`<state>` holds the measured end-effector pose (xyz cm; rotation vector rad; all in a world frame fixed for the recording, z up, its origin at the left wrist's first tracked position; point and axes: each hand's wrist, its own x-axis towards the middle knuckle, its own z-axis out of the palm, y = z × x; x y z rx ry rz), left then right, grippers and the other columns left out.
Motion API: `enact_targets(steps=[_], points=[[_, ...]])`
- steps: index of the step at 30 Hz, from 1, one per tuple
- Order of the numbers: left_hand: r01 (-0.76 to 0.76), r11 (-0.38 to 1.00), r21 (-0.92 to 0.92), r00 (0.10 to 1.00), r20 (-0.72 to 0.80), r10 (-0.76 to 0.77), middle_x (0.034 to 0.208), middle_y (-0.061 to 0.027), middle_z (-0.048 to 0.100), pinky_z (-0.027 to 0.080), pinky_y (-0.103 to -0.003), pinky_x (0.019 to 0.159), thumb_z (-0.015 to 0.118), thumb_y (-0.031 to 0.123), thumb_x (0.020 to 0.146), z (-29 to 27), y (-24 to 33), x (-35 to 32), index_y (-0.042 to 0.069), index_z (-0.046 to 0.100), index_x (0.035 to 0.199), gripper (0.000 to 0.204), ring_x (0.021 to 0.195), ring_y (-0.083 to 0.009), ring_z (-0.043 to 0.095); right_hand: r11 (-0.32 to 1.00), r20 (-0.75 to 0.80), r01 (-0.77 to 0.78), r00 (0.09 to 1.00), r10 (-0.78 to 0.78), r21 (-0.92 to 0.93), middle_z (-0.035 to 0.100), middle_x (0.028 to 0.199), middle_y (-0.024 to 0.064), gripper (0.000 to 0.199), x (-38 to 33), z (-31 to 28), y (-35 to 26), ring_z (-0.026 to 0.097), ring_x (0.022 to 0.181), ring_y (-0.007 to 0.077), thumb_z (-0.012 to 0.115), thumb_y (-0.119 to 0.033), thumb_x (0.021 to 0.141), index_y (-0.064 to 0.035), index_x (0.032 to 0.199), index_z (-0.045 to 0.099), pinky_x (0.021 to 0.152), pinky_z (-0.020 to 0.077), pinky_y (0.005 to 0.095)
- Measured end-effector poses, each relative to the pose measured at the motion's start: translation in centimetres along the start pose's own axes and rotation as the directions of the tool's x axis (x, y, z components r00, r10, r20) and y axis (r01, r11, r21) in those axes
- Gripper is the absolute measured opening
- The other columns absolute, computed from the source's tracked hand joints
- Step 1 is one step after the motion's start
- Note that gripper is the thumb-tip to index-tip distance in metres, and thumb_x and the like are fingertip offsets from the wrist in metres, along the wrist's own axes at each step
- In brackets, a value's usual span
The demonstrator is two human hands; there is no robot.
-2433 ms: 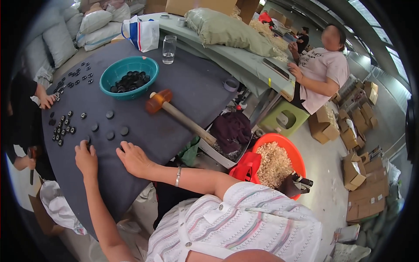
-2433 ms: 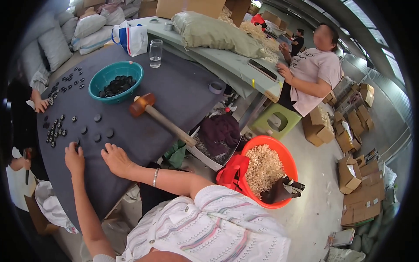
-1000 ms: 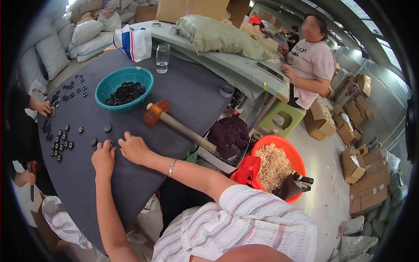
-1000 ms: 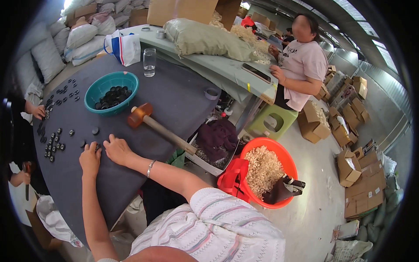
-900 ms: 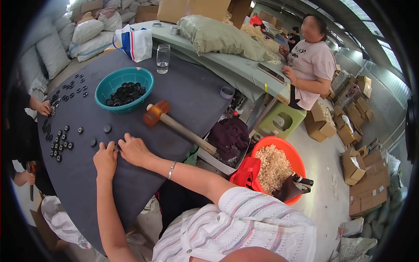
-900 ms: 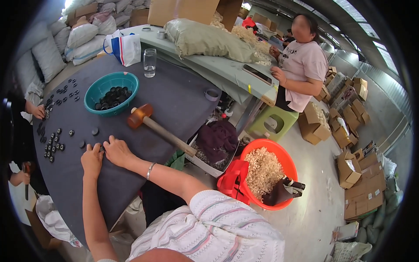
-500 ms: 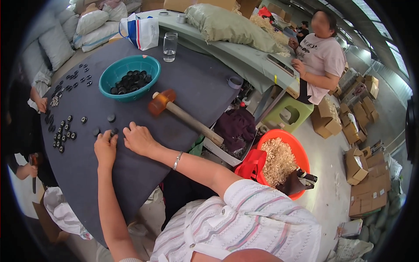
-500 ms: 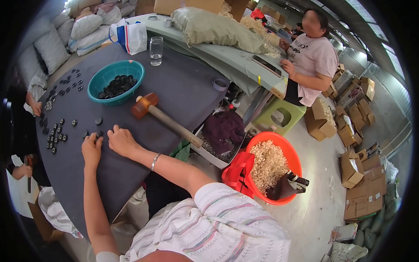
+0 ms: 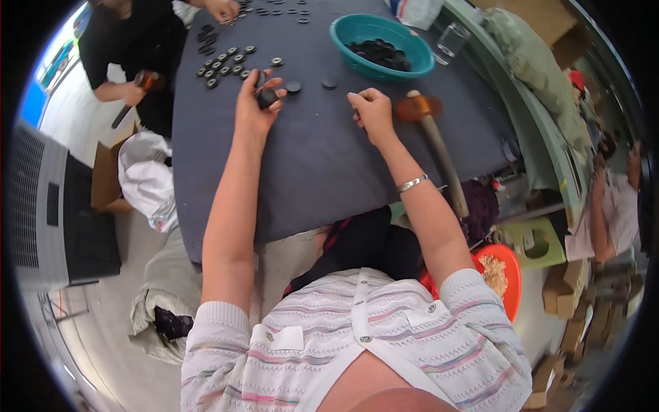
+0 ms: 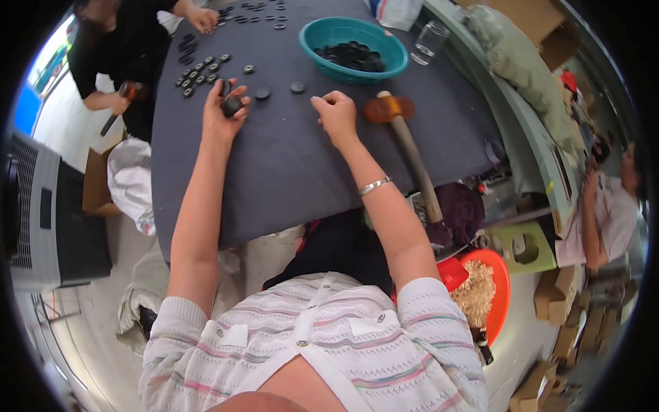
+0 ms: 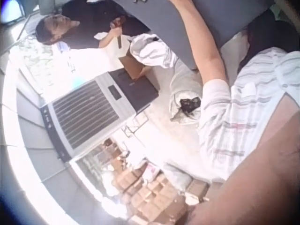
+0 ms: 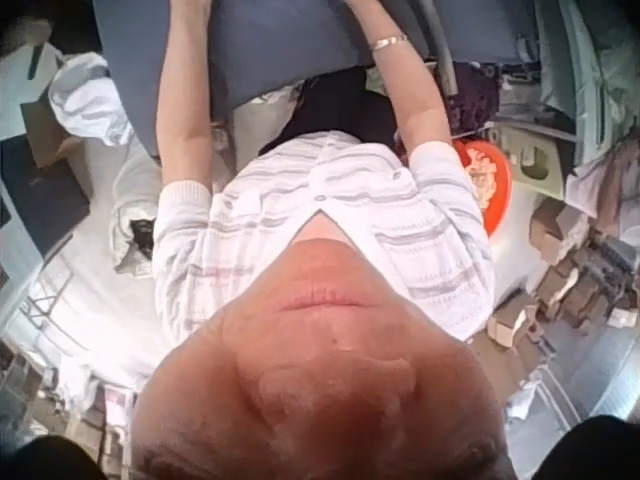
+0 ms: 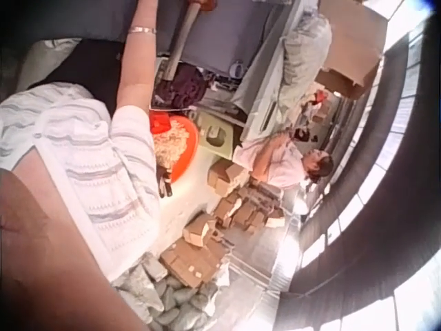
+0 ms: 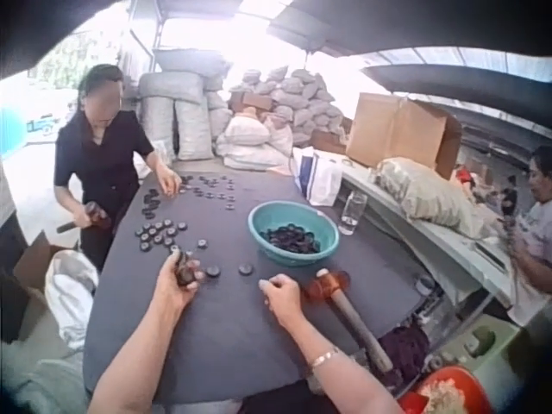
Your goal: The person taps circular caps on a table with a mallet. The person gathers the caps and metal bearings, and fits the caps onto the bearings by hand.
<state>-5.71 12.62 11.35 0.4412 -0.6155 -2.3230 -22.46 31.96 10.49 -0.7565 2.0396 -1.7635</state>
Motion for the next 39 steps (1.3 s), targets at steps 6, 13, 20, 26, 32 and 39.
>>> enact_targets(steps=[6,13,20,26,32,39], points=[[-0.316,0.564,0.763,0.891,0.035,0.453,0.074,-0.004,0.064,0.042,-0.025,0.047,0.06,0.004,0.085,-0.3,-0.6,1.3,0.003,0.072,0.097,0.017,0.057,-0.0104,0.057,0.54,0.104,0.497,0.794,-0.6,-0.68,0.064,0.11,0.0192,0.029,4.4,4.0,-1.1,0.065,0.09,0.0418,0.063,-0.025,0.09,-0.0087,0.113,0.066,0.081,0.0527,0.0494],[-0.295,-0.248,0.923,0.759,0.384,0.526,0.085,-0.0112,0.068,0.052,-0.04,0.074,0.06,0.009,0.079,0.0,-2.1,2.8,0.015,0.074,0.096,0.023,0.078,-0.0303,0.067,0.413,0.24,0.452,0.85,-0.47,-0.79,0.061,0.1,0.0158,0.021,3.8,5.0,-0.1,0.067,0.085,0.0331,0.064,-0.022,0.089,-0.0111,0.107,0.065,0.074,0.0557,0.0439],[-0.329,-0.587,0.74,0.787,0.558,0.263,0.094,-0.0108,0.067,0.054,-0.044,0.077,0.062,0.012,0.079,2.2,-4.6,3.7,0.017,0.076,0.099,0.026,0.084,-0.0325,0.068,0.45,0.203,0.403,0.88,-0.429,-0.797,0.062,0.104,0.0169,0.031,3.9,4.8,0.0,0.066,0.09,0.0356,0.065,-0.023,0.087,-0.0137,0.117,0.065,0.079,0.0538,0.0452],[-0.356,-0.124,0.926,0.883,0.376,0.28,0.099,-0.0124,0.067,0.054,-0.038,0.064,0.064,0.01,0.081,2.3,-3.3,2.8,0.015,0.073,0.104,0.025,0.071,-0.0255,0.066,0.52,0.154,0.459,0.836,-0.526,-0.72,0.064,0.099,0.0168,0.033,3.9,4.0,0.1,0.066,0.082,0.0321,0.064,-0.014,0.085,-0.0097,0.117,0.064,0.072,0.0537,0.0423],[0.189,0.982,0.003,0.982,-0.02,-0.189,0.095,-0.0104,0.066,0.05,-0.032,0.052,0.065,0.018,0.087,2.1,-4.0,-4.6,0.009,0.061,0.114,0.028,0.064,-0.0246,0.064,0.912,0.054,0.131,0.985,-0.164,0.388,0.058,0.078,-0.0004,0.028,0.6,3.1,-2.7,0.05,0.057,0.0054,0.065,-0.004,0.084,-0.0006,0.112,0.067,0.046,0.0387,0.022],[0.192,0.924,-0.332,0.975,-0.042,-0.218,0.106,-0.0089,0.066,0.056,-0.041,0.081,0.054,0.032,0.098,4.9,-7.1,-9.7,0.011,0.063,0.106,0.024,0.095,-0.0225,0.065,0.623,0.056,0.779,0.627,-0.777,-0.07,0.063,0.091,0.0082,0.029,-7.1,4.7,-7.0,0.065,0.074,0.0223,0.068,-0.004,0.077,-0.0034,0.107,0.068,0.067,0.0533,0.0325]])
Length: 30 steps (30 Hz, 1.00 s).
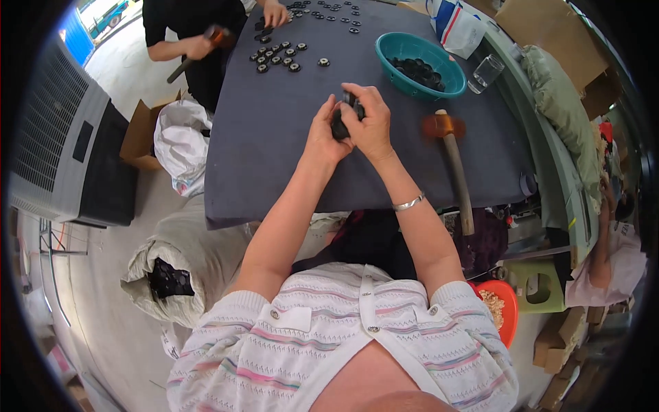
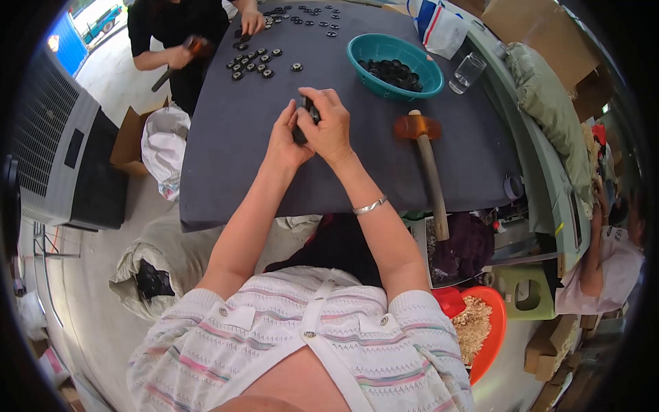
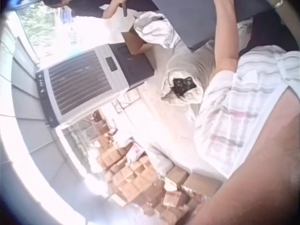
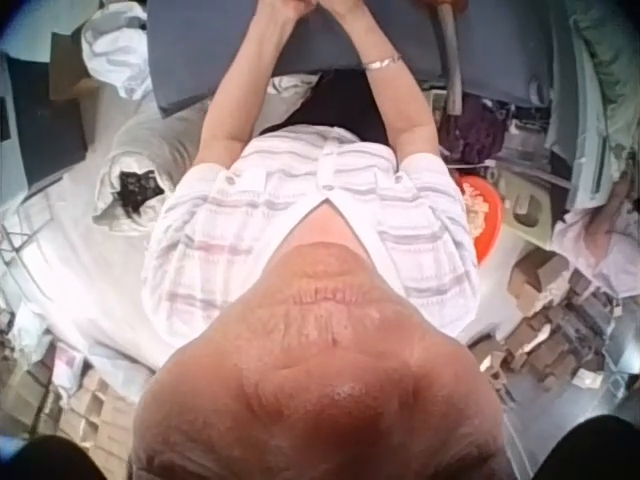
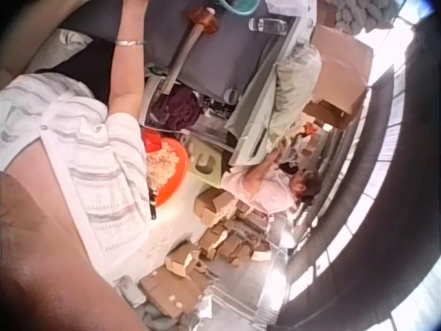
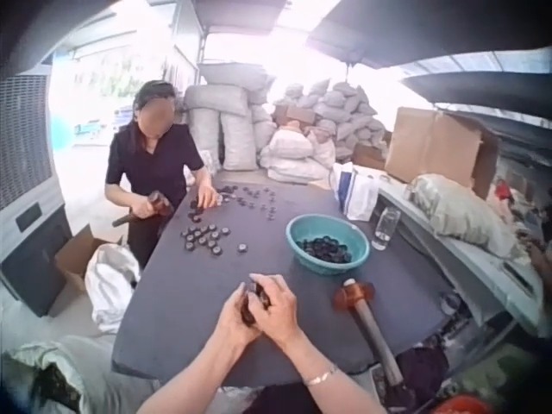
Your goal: The person taps circular caps on a table with a mallet. The person gathers the caps and metal bearings, and fits the caps onto the bearings by hand.
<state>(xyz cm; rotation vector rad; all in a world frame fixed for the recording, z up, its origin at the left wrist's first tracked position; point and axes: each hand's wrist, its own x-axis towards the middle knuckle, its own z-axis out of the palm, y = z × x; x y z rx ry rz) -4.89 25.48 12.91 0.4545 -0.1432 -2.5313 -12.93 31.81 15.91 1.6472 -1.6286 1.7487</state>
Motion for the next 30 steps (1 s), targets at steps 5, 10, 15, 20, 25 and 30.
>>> enact_targets(steps=[5,10,15,20,25,30], points=[[-0.06,0.998,-0.037,0.979,0.192,0.066,0.109,-0.0085,0.065,0.054,-0.038,0.089,0.047,0.037,0.1,-0.1,-1.0,-1.5,0.008,0.06,0.107,0.032,0.099,-0.023,0.064,0.903,0.178,0.344,0.935,-0.306,-0.256,0.064,0.095,0.0102,0.026,-0.6,-0.2,-2.4,0.062,0.09,0.0316,0.068,-0.008,0.074,-0.0036,0.1,0.069,0.08,0.0519,0.0376],[0.052,0.986,-0.161,0.997,0.066,-0.042,0.103,-0.012,0.065,0.053,-0.034,0.068,0.05,0.039,0.098,-0.4,-0.6,-3.1,0.011,0.061,0.103,0.031,0.093,-0.0283,0.065,0.959,-0.022,-0.176,0.982,0.185,0.222,0.064,0.101,0.0111,0.021,-1.1,-0.6,-2.0,0.062,0.092,0.0204,0.053,-0.009,0.095,-0.0031,0.11,0.066,0.081,0.0498,0.0338],[-0.005,0.99,-0.143,0.999,0.043,0.012,0.11,-0.0213,0.064,0.049,-0.031,0.053,0.05,0.039,0.098,-0.5,1.6,-5.2,0.01,0.065,0.1,0.033,0.09,-0.038,0.064,0.979,-0.022,-0.181,0.983,0.18,-0.089,0.066,0.101,0.0115,0.022,-3.6,-0.9,1.1,0.064,0.095,0.0229,0.054,-0.014,0.098,-0.0022,0.112,0.066,0.084,0.0497,0.0348],[-0.182,0.964,-0.192,0.969,0.132,0.209,0.112,-0.023,0.063,0.047,-0.032,0.051,0.054,0.038,0.095,-3.0,7.2,-9.6,0.011,0.066,0.102,0.031,0.089,-0.0398,0.063,0.91,0.219,-0.048,0.964,0.15,-0.413,0.065,0.095,0.0132,0.018,-6.0,-0.4,3.9,0.06,0.092,0.0325,0.063,-0.015,0.091,-0.0037,0.104,0.068,0.085,0.0471,0.0432],[-0.581,0.789,-0.202,0.766,0.194,0.613,0.118,-0.0236,0.06,0.047,-0.034,0.055,0.061,0.036,0.091,-12.5,16.3,-22.5,0.011,0.067,0.104,0.029,0.095,-0.0397,0.06,0.898,0.325,0.083,0.943,0.069,-0.433,0.066,0.097,0.0116,0.022,-6.4,-0.4,4.4,0.061,0.093,0.031,0.062,-0.018,0.093,-0.0034,0.108,0.068,0.083,0.0488,0.0421],[-0.896,0.436,0.089,0.381,-0.353,0.855,0.125,-0.0217,0.058,0.049,-0.039,0.065,0.062,0.036,0.092,-24.7,20.2,-37.5,0.011,0.066,0.11,0.031,0.105,-0.0418,0.057,0.901,0.352,0.065,0.931,0.1,-0.429,0.066,0.098,0.0114,0.022,-6.5,-0.7,5.0,0.061,0.093,0.0302,0.061,-0.019,0.095,-0.0026,0.108,0.068,0.082,0.0492,0.0405]])
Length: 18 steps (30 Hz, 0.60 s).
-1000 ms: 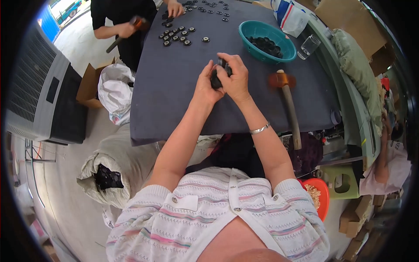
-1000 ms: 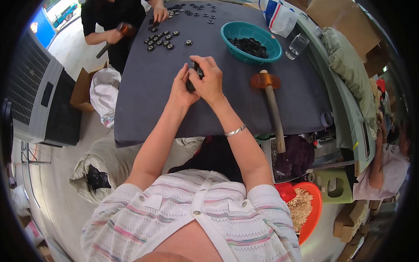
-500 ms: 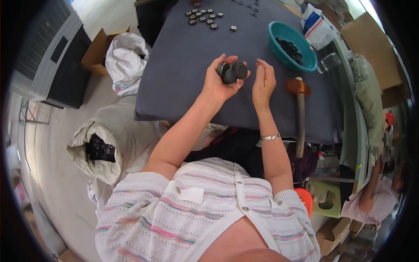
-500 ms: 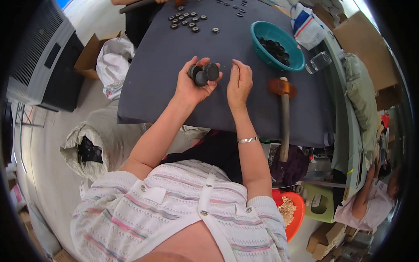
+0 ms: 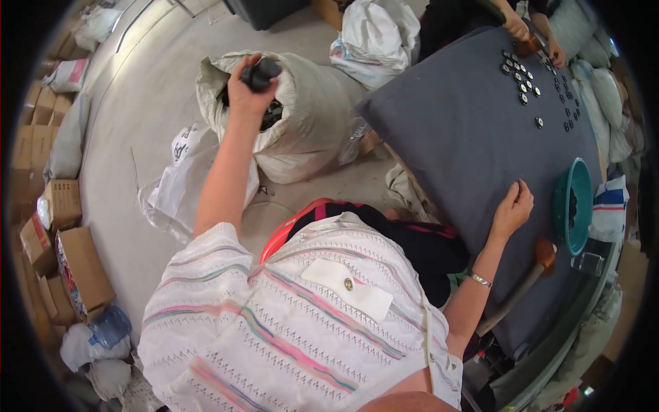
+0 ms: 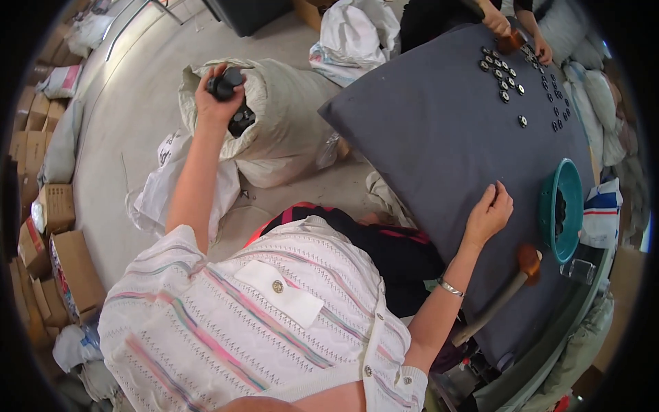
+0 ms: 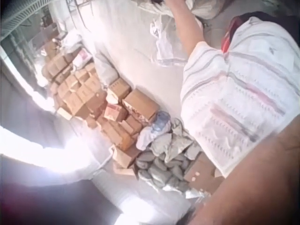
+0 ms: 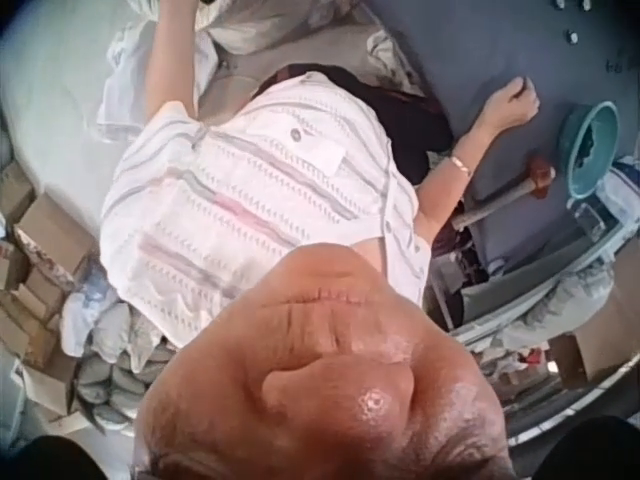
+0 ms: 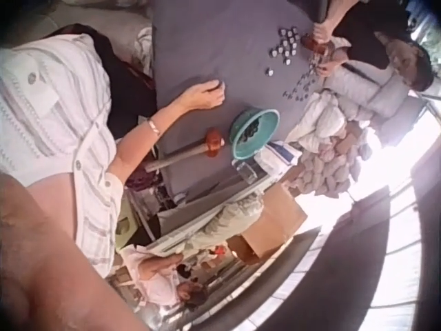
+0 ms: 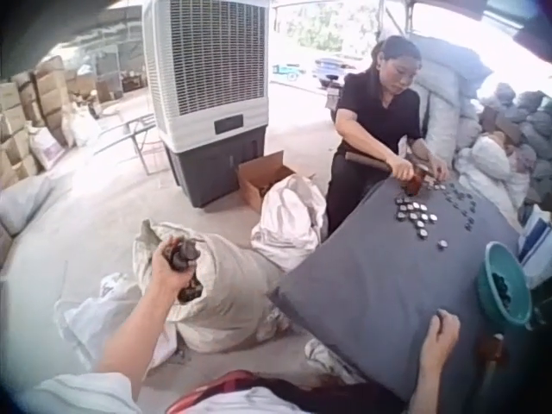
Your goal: The person taps circular caps on a table with a mallet. The person gathers the caps and metal bearings, and fits the caps onto the bearings by hand.
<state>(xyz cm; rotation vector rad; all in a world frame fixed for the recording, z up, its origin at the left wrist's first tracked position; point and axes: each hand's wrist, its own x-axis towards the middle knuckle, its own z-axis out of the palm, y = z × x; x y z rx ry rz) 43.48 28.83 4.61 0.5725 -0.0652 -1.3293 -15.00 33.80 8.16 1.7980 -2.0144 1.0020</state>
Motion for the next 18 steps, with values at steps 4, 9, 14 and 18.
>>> enact_targets(steps=[4,9,14,18], points=[[0.068,0.874,0.482,0.854,-0.481,0.199,0.119,-0.0132,0.065,0.052,-0.048,0.084,0.058,0.042,0.095,-6.5,2.0,0.2,0.011,0.062,0.119,0.039,0.106,-0.0341,0.062,0.998,-0.001,0.059,0.998,-0.059,-0.017,0.066,0.098,0.0116,0.022,-0.2,0.3,0.7,0.061,0.093,0.0298,0.06,-0.019,0.095,-0.0028,0.107,0.068,0.082,0.0491,0.0409],[0.064,0.828,0.557,0.869,-0.438,0.228,0.133,-0.0171,0.059,0.04,-0.044,0.106,0.056,0.039,0.098,-5.6,0.6,2.6,-0.004,0.049,0.138,0.059,0.116,-0.0305,0.059,0.995,-0.035,0.074,0.997,-0.072,0.065,0.066,0.097,0.0117,0.016,0.3,-0.8,-2.5,0.062,0.092,0.0298,0.062,-0.013,0.093,-0.0035,0.104,0.068,0.079,0.0498,0.0405],[-0.389,0.311,0.867,0.855,0.214,0.472,0.109,-0.0081,0.068,0.045,-0.029,0.092,0.059,0.02,0.096,3.6,-4.9,3.4,-0.002,0.068,0.115,0.031,0.101,-0.0149,0.06,0.88,0.012,0.385,0.915,-0.404,0.278,0.065,0.093,0.0105,0.02,1.0,-8.2,-12.8,0.062,0.083,0.0294,0.069,-0.002,0.077,-0.0062,0.097,0.069,0.067,0.0513,0.0398],[-0.679,0.344,0.648,0.733,0.623,0.273,0.098,-0.0033,0.069,0.047,-0.023,0.083,0.061,0.007,0.094,11.6,-11.3,0.4,-0.002,0.069,0.107,0.018,0.091,-0.0079,0.06,0.231,-0.095,0.406,0.641,-0.762,0.884,0.067,0.085,0.0111,0.019,2.0,-15.4,-21.8,0.062,0.069,0.0237,0.069,-0.004,0.069,-0.0021,0.088,0.071,0.059,0.0495,0.0345]])
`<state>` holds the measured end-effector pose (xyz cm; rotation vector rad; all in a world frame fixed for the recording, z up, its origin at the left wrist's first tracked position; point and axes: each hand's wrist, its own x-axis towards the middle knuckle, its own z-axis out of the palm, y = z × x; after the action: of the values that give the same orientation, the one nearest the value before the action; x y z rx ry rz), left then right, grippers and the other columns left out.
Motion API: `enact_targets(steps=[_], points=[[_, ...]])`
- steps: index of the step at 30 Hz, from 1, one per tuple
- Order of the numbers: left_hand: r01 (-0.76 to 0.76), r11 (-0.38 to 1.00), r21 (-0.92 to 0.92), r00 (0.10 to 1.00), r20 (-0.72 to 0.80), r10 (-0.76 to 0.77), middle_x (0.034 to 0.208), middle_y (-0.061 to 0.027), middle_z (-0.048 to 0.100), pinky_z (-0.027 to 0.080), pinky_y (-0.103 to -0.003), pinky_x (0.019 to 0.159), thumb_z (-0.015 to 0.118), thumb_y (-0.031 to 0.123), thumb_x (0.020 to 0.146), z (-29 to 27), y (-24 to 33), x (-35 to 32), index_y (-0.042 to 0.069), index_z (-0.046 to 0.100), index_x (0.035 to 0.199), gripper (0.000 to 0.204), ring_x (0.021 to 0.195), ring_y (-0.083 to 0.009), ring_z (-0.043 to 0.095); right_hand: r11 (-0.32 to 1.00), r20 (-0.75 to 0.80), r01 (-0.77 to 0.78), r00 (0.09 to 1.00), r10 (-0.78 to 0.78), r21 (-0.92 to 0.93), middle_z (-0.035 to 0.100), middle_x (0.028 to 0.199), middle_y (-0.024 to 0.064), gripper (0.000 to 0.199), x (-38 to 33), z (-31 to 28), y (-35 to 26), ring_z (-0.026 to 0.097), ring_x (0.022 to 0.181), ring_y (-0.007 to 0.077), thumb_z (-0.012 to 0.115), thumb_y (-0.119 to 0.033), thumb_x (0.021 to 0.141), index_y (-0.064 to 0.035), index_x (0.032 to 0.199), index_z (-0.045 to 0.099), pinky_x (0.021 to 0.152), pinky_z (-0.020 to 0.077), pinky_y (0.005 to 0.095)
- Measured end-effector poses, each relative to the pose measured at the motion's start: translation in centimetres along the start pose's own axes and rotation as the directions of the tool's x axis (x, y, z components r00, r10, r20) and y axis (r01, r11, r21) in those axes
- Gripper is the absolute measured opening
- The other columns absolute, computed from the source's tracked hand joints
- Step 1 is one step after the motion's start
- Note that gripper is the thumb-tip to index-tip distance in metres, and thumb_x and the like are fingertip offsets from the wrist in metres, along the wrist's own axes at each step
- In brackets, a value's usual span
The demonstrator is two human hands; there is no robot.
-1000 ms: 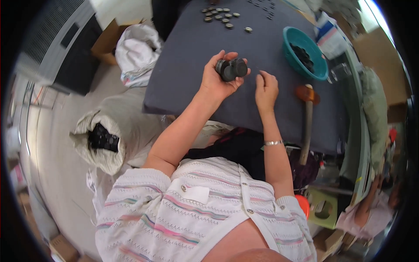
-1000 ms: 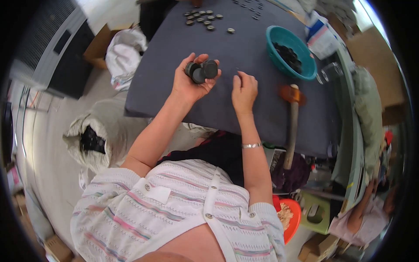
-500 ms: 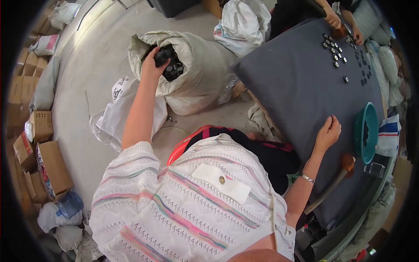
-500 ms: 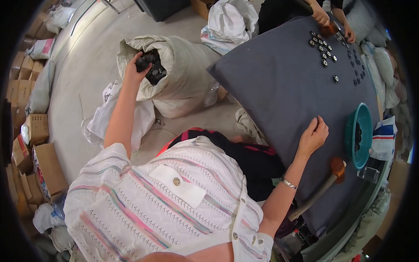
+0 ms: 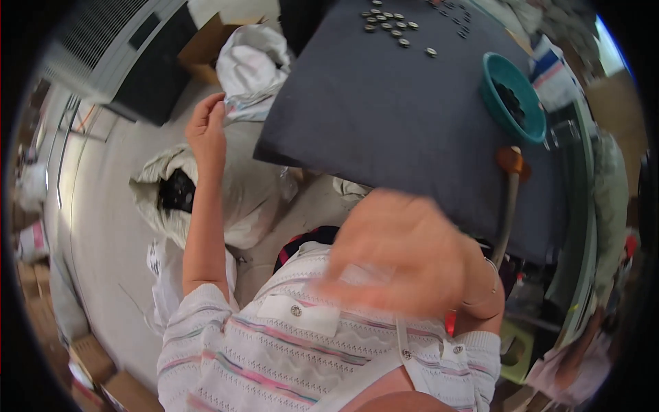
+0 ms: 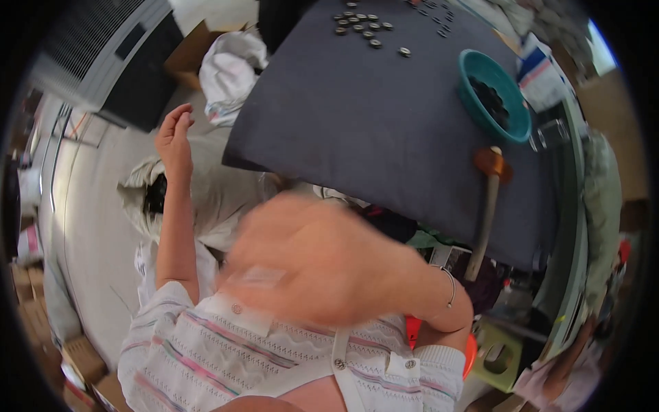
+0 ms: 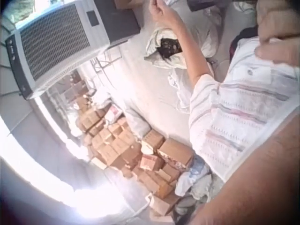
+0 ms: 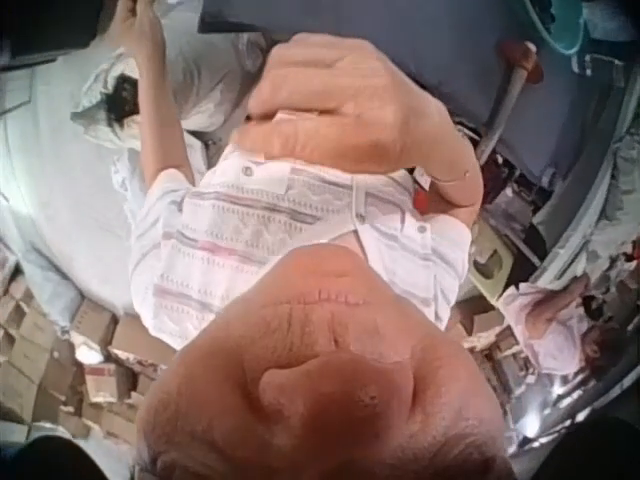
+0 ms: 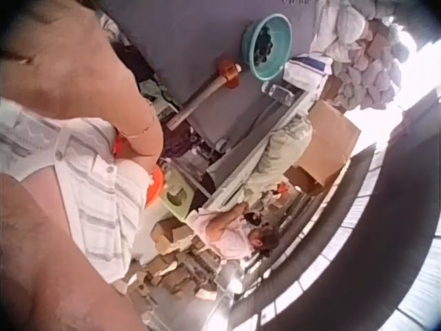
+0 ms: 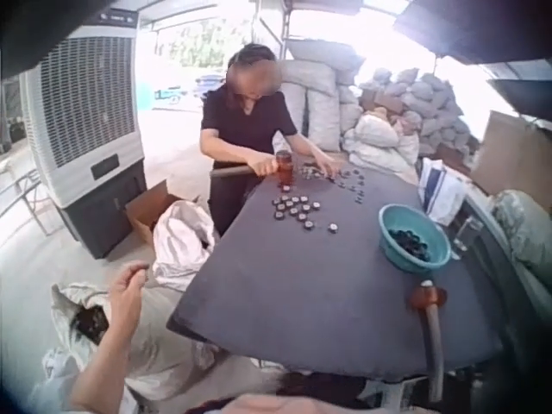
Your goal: The person taps circular caps on a table with a mallet. The person gathers the caps and metal bearings, and fits the caps onto the bearings by hand.
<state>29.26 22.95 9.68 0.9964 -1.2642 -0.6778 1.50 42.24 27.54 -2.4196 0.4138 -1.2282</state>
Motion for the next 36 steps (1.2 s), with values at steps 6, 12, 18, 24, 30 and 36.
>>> enact_targets(steps=[6,12,18,24,30,36], points=[[-0.031,0.997,-0.07,0.934,0.355,0.053,0.099,-0.0026,0.069,0.048,-0.023,0.081,0.062,0.001,0.092,8.1,4.5,-2.5,-0.001,0.07,0.101,0.012,0.088,-0.0089,0.063,0.973,-0.083,0.018,0.997,0.001,0.23,0.052,0.074,0.0052,0.01,3.9,1.0,-4.9,0.055,0.066,0.0236,0.073,-0.012,0.078,-0.0042,0.081,0.068,0.056,0.0448,0.0343],[-0.194,0.901,-0.389,0.87,0.356,0.341,0.11,-0.01,0.068,0.052,-0.03,0.085,0.07,0.001,0.084,8.0,12.5,-0.7,-0.003,0.062,0.122,0.038,0.102,-0.0176,0.065,0.99,-0.029,0.09,0.996,-0.088,0.108,0.066,0.087,0.0091,0.013,2.3,-4.9,-6.0,0.062,0.066,0.0187,0.071,-0.008,0.081,-0.0049,0.094,0.074,0.057,0.05,0.0301],[-0.683,0.317,-0.658,0.367,0.066,0.928,0.13,-0.0262,0.056,0.052,-0.046,0.094,0.067,0.019,0.088,7.2,24.7,3.0,-0.004,0.039,0.143,0.066,0.115,-0.0363,0.061,0.895,0.079,0.143,0.989,-0.121,-0.422,0.064,0.09,0.0095,0.018,2.2,-8.5,-9.7,0.061,0.071,0.0198,0.072,-0.008,0.081,-0.0043,0.098,0.072,0.061,0.0493,0.0312],[-0.737,0.13,-0.664,0.075,0.111,0.991,0.129,-0.0228,0.058,0.051,-0.043,0.095,0.064,0.018,0.09,8.7,29.5,3.0,-0.003,0.043,0.141,0.059,0.115,-0.033,0.061,0.756,0.179,0.166,0.982,-0.066,-0.633,0.063,0.094,0.0099,0.023,1.7,-10.0,-13.6,0.06,0.076,0.021,0.072,-0.009,0.08,-0.0037,0.103,0.069,0.066,0.0486,0.0323],[-0.643,0.242,-0.727,0.179,0.164,0.97,0.129,-0.0193,0.059,0.049,-0.04,0.095,0.062,0.016,0.091,10.0,30.3,3.2,-0.003,0.046,0.138,0.053,0.115,-0.0296,0.06,0.607,0.124,0.065,0.991,0.055,-0.792,0.062,0.097,0.0104,0.029,0.5,-11.9,-15.7,0.059,0.081,0.0221,0.073,-0.009,0.08,-0.0031,0.107,0.067,0.07,0.0479,0.0334],[-0.502,0.349,-0.791,0.245,0.257,0.935,0.128,-0.0158,0.061,0.048,-0.037,0.096,0.059,0.014,0.093,12.3,31.4,3.2,-0.003,0.05,0.136,0.046,0.115,-0.0263,0.06,0.494,0.026,-0.035,0.993,0.116,-0.869,0.061,0.101,0.0108,0.035,-0.8,-12.5,-16.0,0.059,0.086,0.0233,0.074,-0.01,0.079,-0.0026,0.112,0.065,0.075,0.0472,0.0345]])
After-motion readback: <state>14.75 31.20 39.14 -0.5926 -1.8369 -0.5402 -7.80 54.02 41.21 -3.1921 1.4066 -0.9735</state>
